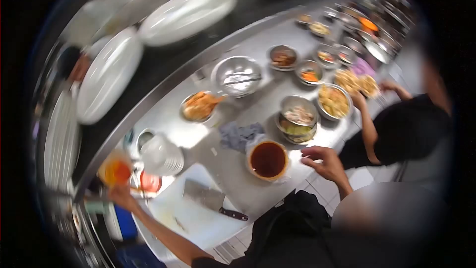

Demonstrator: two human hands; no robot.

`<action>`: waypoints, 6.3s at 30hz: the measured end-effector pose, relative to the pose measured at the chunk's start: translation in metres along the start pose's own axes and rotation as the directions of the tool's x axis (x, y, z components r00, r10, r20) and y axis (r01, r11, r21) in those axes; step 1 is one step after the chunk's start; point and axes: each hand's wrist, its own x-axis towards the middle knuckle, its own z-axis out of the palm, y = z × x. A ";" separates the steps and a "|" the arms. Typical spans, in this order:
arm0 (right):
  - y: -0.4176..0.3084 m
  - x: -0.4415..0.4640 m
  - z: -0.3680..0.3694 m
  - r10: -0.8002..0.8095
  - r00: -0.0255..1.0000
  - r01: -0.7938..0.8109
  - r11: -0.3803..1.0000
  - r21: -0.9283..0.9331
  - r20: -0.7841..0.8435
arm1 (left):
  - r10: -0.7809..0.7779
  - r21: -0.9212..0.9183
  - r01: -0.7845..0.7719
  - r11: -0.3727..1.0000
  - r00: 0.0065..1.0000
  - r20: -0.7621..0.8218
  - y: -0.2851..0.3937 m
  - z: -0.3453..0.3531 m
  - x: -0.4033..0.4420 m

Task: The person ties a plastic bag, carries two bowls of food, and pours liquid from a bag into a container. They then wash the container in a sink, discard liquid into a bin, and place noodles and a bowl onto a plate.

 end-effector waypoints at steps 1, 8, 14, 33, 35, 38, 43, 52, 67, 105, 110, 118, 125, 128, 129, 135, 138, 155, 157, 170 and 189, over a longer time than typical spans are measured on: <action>0.002 0.008 -0.007 -0.032 0.999 0.032 0.999 0.013 -0.019 | 0.051 -0.134 -0.046 0.990 0.998 0.034 0.009 -0.003 -0.002; 0.001 0.083 -0.040 -0.098 0.995 0.089 0.968 0.236 0.028 | -0.374 -0.153 0.448 0.881 0.857 0.353 0.228 0.128 -0.044; -0.040 0.150 -0.080 -0.298 0.933 0.235 0.929 0.284 0.204 | -0.379 -0.114 0.495 0.861 0.775 0.505 0.319 0.247 -0.107; 0.026 0.317 -0.138 -0.085 0.961 -0.069 0.849 0.523 0.265 | -0.222 -0.044 0.328 0.944 0.725 0.652 0.387 0.405 -0.205; 0.052 0.345 -0.141 -0.088 0.967 -0.061 0.830 0.555 0.237 | -0.263 0.049 0.284 0.958 0.791 0.552 0.375 0.357 -0.209; 0.051 0.375 -0.152 -0.082 0.955 -0.098 0.821 0.562 0.285 | -0.421 0.220 0.379 0.899 0.888 0.187 0.301 0.262 -0.247; 0.058 0.495 -0.141 -0.491 0.845 0.489 0.870 0.066 0.214 | -0.678 0.292 0.680 0.673 0.724 -0.126 0.224 0.114 -0.362; 0.124 0.705 -0.046 -0.190 0.942 0.056 0.903 0.426 0.279 | -0.933 0.052 0.962 0.267 0.244 0.266 0.294 0.147 -0.420; 0.091 0.517 0.050 0.103 0.709 -0.415 0.861 0.294 0.698 | -0.856 -0.295 0.954 0.061 0.202 0.477 0.271 0.249 -0.429; 0.111 0.497 -0.070 0.005 0.540 -0.108 0.992 0.064 0.842 | -0.795 -0.167 0.981 0.100 0.180 0.579 0.254 0.284 -0.404; 0.053 0.398 0.003 0.328 0.211 0.248 0.893 -0.376 0.921 | -0.816 -0.172 0.983 0.065 0.152 0.557 0.264 0.295 -0.400; 0.074 0.370 0.019 0.334 0.059 -0.070 0.942 -0.330 0.941 | -0.799 -0.202 0.977 0.066 0.173 0.576 0.262 0.337 -0.403; 0.080 0.384 -0.002 0.274 0.314 -0.152 0.960 -0.236 0.909 | -0.749 -0.216 0.973 0.086 0.206 0.630 0.255 0.385 -0.379; 0.090 0.398 -0.008 0.246 0.455 -0.094 0.969 -0.228 0.856 | -0.725 -0.256 0.961 0.102 0.248 0.642 0.250 0.407 -0.369; 0.095 0.403 -0.011 0.245 0.461 -0.095 0.969 -0.227 0.853 | -0.704 -0.235 0.965 0.120 0.249 0.665 0.243 0.414 -0.367; 0.118 0.422 -0.018 0.267 0.529 -0.240 0.958 -0.159 0.806 | -0.694 -0.233 0.966 0.116 0.246 0.676 0.241 0.442 -0.340; 0.131 0.420 -0.019 0.211 0.557 -0.326 0.945 -0.023 0.803 | -0.739 -0.138 0.980 0.144 0.199 0.644 0.229 0.451 -0.327; 0.138 0.404 -0.018 0.183 0.717 -0.428 0.877 0.217 0.673 | -0.499 0.497 0.260 0.828 0.746 0.440 0.192 0.462 -0.278; 0.134 0.401 -0.021 0.178 0.712 -0.428 0.876 0.220 0.679 | -0.485 0.381 0.322 0.867 0.725 0.489 0.181 0.465 -0.269; 0.106 0.407 -0.046 0.180 0.764 -0.435 0.853 0.289 0.620 | -0.240 0.391 -0.041 0.920 0.729 0.641 0.178 0.483 -0.270; 0.088 0.504 -0.014 0.077 0.871 -0.363 0.765 0.532 0.485 | -0.289 0.358 0.087 0.930 0.774 0.563 0.251 0.383 -0.335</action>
